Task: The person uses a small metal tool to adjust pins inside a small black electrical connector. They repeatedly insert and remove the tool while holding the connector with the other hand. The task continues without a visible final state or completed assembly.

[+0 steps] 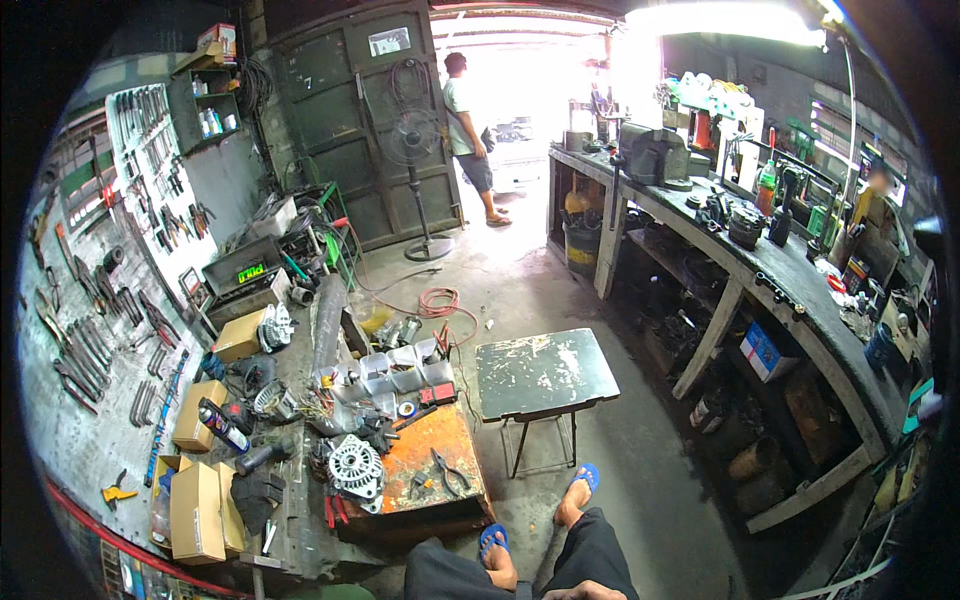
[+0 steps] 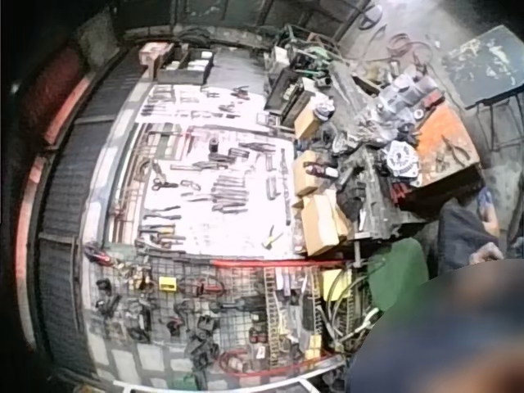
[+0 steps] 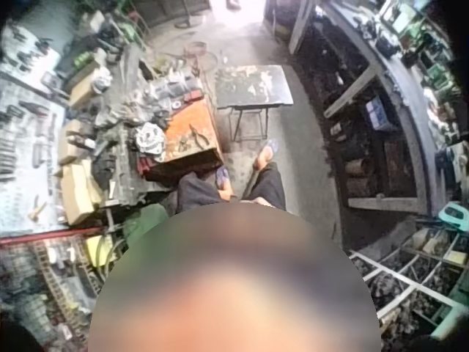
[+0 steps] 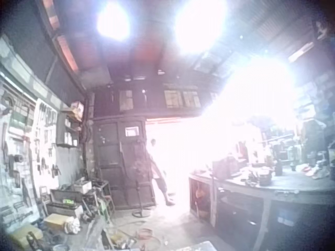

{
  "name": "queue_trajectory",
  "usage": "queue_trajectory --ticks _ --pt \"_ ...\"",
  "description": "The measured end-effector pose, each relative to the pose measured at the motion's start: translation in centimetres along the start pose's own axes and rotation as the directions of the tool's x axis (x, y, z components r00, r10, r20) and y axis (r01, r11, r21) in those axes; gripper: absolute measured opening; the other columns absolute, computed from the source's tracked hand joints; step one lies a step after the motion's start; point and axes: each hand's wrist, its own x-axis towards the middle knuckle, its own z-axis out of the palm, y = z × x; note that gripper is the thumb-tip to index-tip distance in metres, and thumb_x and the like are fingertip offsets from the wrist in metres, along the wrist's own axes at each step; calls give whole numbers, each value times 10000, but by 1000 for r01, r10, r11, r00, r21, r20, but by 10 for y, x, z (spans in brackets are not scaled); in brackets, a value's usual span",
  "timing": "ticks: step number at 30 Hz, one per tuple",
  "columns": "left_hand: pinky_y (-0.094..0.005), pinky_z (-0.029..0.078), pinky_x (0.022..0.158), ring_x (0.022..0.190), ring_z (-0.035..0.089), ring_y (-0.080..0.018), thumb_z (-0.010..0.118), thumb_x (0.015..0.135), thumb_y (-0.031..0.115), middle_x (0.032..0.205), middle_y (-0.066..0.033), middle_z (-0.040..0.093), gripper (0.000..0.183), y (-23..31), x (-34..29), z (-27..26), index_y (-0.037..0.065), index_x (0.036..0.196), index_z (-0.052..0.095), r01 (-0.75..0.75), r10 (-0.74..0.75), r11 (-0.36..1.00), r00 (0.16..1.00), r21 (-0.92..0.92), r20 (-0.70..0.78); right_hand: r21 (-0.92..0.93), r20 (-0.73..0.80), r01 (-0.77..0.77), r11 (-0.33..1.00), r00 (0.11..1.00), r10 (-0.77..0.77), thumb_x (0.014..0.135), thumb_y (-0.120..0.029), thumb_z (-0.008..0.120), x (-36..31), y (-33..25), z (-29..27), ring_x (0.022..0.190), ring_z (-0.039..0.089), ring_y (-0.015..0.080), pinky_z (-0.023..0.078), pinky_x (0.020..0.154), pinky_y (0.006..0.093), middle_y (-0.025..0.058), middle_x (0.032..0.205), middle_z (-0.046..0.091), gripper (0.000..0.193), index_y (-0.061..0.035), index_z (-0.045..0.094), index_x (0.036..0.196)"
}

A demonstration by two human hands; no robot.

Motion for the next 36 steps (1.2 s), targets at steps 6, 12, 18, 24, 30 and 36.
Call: queue_trajectory --ticks 6,12,18,24,30,36 --pt "-241 488 678 759 591 -63 811 872 9 806 2 652 151 -4 2 10 40 895 664 -102 105 992 994 75 -39 -214 23 103 971 995 -101 843 17 810 -2 -3 -10 883 687 79 584 770 243 76 1042 765 238 -11 699 1052" --pt "-365 541 983 1118 694 -191 845 890 192 1186 -148 734 541 25 15 -13 1 1357 652 -47 9 937 994 346 111 -335 364 460 822 868 -338 787 -15 839 23 -40 -25 975 769 289 619 788 350 183 1185 733 323 -5 663 1059" --pt "-261 601 799 963 727 -153 830 880 104 1175 -159 732 484 7 12 -30 -66 1305 674 -42 -11 986 949 160 316 -383 400 456 804 866 -300 786 12 788 6 -24 -13 1019 749 359 624 798 386 220 1193 706 302 17 631 1043" --pt "-280 625 864 1047 723 -185 832 851 31 1231 -184 722 443 -27 -9 -36 -70 1259 691 130 -101 982 975 -140 198 -404 219 338 850 938 -268 767 31 772 -14 1 -2 954 756 330 628 770 377 236 1181 688 276 25 644 1012" --pt "-300 618 884 1075 721 -197 845 848 64 1232 -170 728 417 -29 3 -39 -61 1224 714 123 -114 992 970 -28 213 -442 180 282 851 958 -224 755 53 768 -10 -9 -8 890 753 275 621 745 342 205 1093 715 232 22 648 951" --pt "-291 628 841 1046 727 -191 817 892 123 1243 -169 727 422 -37 8 -38 -56 1258 703 246 -200 959 940 -143 276 -423 162 229 876 971 -176 767 52 764 -3 -9 -10 851 737 294 603 709 365 172 1032 694 243 18 636 971"
